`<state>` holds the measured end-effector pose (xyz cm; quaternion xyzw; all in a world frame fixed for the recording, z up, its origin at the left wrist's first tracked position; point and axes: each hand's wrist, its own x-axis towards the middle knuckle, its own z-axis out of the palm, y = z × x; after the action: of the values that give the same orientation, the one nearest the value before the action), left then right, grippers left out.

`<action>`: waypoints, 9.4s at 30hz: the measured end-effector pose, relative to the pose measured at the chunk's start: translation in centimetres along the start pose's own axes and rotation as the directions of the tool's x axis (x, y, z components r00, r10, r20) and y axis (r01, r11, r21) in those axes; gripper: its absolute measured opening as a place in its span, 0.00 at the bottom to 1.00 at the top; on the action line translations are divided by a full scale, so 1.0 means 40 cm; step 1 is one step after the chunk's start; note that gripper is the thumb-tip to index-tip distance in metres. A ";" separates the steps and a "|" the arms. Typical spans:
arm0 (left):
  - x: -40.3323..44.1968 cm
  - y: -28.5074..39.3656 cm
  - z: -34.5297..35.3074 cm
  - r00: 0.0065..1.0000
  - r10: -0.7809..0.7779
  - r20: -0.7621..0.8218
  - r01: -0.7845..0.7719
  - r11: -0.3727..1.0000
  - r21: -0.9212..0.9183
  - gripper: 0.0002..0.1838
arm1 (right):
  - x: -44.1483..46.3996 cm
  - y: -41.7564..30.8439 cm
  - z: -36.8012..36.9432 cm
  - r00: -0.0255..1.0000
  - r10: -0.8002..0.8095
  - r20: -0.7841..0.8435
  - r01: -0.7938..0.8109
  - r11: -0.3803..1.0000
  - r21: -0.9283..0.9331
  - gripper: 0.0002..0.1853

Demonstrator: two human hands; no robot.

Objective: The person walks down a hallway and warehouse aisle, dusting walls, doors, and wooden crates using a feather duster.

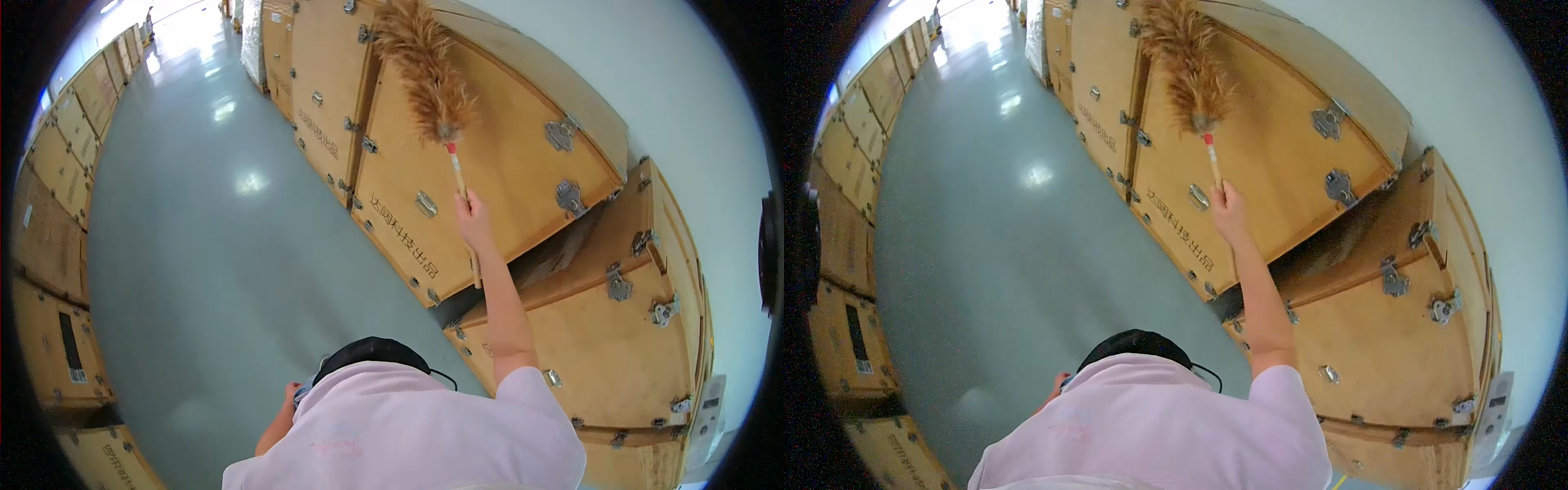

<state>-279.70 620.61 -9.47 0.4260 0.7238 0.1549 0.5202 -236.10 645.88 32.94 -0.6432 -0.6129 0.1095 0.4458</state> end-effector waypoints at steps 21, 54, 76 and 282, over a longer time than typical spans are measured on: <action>0.012 0.030 0.000 0.998 -0.010 0.067 -0.006 0.970 0.243 0.12 | -0.335 0.274 -0.360 0.961 0.274 0.045 -0.122 0.560 -0.820 0.12; -0.036 0.040 0.047 0.999 -0.015 0.037 0.007 0.978 0.206 0.14 | -0.625 0.520 -0.505 0.933 0.355 -0.067 -0.248 0.494 -0.833 0.09; -0.143 0.009 0.207 0.986 -0.122 -0.112 0.141 0.972 0.186 0.14 | -0.865 0.894 -0.407 0.652 0.748 0.125 -0.210 0.337 -0.918 0.12; 0.938 0.083 -0.606 0.929 -0.216 -0.302 0.170 0.971 -0.171 0.15 | 0.792 -0.462 1.117 0.962 0.269 0.055 -0.206 0.574 0.792 0.20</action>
<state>-303.24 657.06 -20.62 0.2841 0.8238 0.2206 0.4381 -272.45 690.84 32.99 -0.4593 -0.3929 0.4044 0.6863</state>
